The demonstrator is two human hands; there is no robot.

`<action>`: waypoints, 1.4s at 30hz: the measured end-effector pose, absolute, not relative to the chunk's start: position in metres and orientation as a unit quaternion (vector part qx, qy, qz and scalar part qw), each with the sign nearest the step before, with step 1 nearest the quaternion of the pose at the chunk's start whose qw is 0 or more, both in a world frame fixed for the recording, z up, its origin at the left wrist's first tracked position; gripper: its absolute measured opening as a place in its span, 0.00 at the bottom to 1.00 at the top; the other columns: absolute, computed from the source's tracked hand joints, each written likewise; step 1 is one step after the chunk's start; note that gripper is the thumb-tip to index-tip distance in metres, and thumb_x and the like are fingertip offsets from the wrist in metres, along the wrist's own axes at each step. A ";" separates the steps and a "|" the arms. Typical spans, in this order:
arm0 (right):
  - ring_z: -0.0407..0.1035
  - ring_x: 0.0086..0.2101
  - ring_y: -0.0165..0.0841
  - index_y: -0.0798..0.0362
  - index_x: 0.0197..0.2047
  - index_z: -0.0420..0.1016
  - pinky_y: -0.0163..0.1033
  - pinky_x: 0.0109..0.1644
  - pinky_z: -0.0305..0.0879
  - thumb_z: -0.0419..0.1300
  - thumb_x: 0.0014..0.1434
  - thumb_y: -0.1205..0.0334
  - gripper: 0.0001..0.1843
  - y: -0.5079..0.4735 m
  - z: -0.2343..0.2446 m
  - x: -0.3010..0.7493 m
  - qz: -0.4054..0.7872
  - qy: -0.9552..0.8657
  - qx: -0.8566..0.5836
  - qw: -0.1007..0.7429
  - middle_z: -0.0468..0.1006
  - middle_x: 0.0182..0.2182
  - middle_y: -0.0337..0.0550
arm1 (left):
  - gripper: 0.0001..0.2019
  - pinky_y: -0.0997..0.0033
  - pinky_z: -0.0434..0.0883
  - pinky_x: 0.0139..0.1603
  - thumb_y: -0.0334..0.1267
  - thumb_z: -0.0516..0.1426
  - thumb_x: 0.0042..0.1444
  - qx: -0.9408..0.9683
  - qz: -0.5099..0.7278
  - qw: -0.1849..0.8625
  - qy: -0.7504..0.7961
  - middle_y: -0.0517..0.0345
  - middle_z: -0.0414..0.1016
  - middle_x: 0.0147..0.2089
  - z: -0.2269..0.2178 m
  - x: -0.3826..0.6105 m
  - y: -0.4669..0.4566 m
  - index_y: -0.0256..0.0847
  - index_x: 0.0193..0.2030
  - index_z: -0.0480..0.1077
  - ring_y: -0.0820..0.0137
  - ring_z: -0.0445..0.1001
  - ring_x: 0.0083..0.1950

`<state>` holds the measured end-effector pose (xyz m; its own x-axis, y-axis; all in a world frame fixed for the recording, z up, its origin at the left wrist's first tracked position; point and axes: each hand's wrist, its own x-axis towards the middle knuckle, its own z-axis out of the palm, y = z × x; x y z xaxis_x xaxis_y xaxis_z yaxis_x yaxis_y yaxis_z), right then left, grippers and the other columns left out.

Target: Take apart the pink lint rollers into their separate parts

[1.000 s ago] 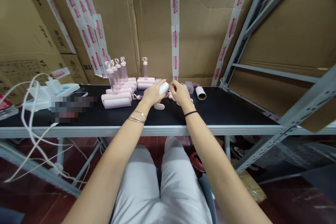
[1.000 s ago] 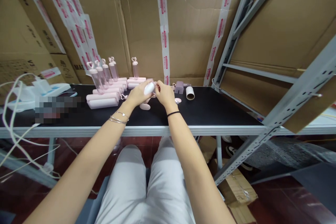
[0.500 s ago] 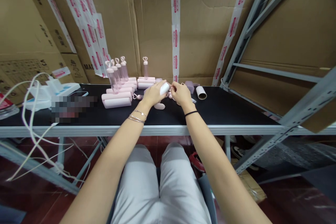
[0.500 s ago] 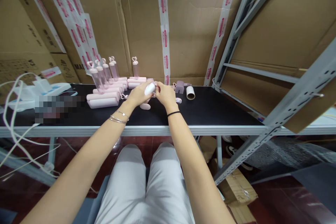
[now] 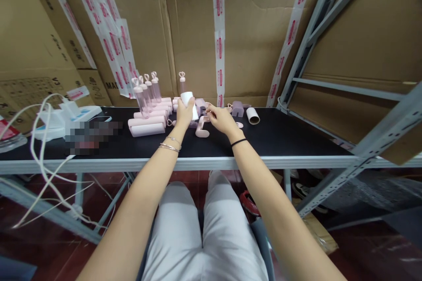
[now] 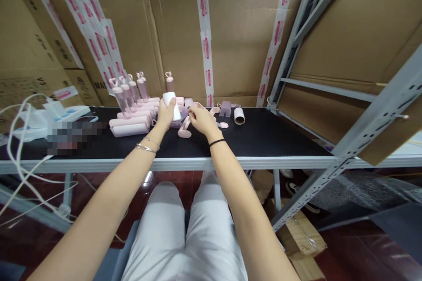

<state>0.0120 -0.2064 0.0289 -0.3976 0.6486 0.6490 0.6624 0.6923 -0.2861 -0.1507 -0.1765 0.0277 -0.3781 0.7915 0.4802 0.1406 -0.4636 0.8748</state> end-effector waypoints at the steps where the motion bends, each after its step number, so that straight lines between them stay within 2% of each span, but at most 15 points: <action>1: 0.70 0.34 0.34 0.53 0.41 0.76 0.36 0.40 0.59 0.50 0.61 0.68 0.13 -0.206 0.028 0.011 -0.005 -0.848 -0.380 0.369 0.79 0.35 0.44 | 0.18 0.70 0.72 0.33 0.49 0.56 0.58 0.475 0.704 0.263 0.459 0.59 0.71 0.31 0.028 -0.151 -0.174 0.40 0.48 0.60 0.70 0.74 0.28; 4: 0.70 0.36 0.34 0.53 0.41 0.77 0.36 0.39 0.59 0.52 0.61 0.66 0.13 -0.205 0.027 0.010 -0.005 -0.866 -0.368 0.337 0.80 0.36 0.44 | 0.17 0.74 0.70 0.27 0.49 0.54 0.60 0.426 0.721 0.313 0.449 0.64 0.68 0.28 0.029 -0.149 -0.170 0.41 0.48 0.58 0.73 0.73 0.24; 10: 0.70 0.41 0.36 0.52 0.45 0.77 0.37 0.42 0.59 0.51 0.64 0.65 0.14 -0.203 0.025 0.010 -0.014 -0.871 -0.377 0.316 0.80 0.40 0.45 | 0.16 0.76 0.70 0.27 0.47 0.55 0.61 0.432 0.727 0.357 0.397 0.67 0.68 0.27 0.030 -0.141 -0.173 0.42 0.49 0.56 0.74 0.73 0.23; 20: 0.71 0.42 0.36 0.52 0.47 0.77 0.38 0.45 0.61 0.50 0.64 0.64 0.15 -0.202 0.025 0.011 -0.009 -0.869 -0.366 0.332 0.80 0.42 0.46 | 0.14 0.75 0.70 0.25 0.44 0.52 0.62 0.413 0.739 0.365 0.388 0.68 0.67 0.24 0.033 -0.139 -0.178 0.41 0.49 0.56 0.73 0.72 0.22; 27: 0.71 0.41 0.36 0.52 0.44 0.76 0.38 0.45 0.62 0.50 0.63 0.66 0.14 -0.203 0.026 0.011 -0.002 -0.867 -0.353 0.351 0.80 0.41 0.45 | 0.16 0.75 0.70 0.25 0.46 0.55 0.60 0.422 0.733 0.351 0.402 0.68 0.67 0.25 0.029 -0.139 -0.175 0.42 0.47 0.56 0.73 0.72 0.22; 34: 0.70 0.38 0.36 0.53 0.43 0.77 0.37 0.43 0.61 0.51 0.63 0.65 0.13 -0.202 0.026 0.011 -0.011 -0.870 -0.353 0.343 0.80 0.40 0.45 | 0.12 0.76 0.69 0.24 0.44 0.54 0.61 0.412 0.737 0.359 0.399 0.68 0.66 0.24 0.031 -0.137 -0.177 0.43 0.45 0.55 0.74 0.72 0.21; 42: 0.70 0.40 0.36 0.52 0.43 0.77 0.37 0.43 0.60 0.50 0.63 0.66 0.14 -0.206 0.028 0.012 -0.030 -0.871 -0.376 0.316 0.80 0.40 0.45 | 0.15 0.75 0.70 0.27 0.47 0.55 0.59 0.430 0.729 0.355 0.396 0.67 0.66 0.27 0.024 -0.138 -0.171 0.43 0.44 0.54 0.74 0.72 0.24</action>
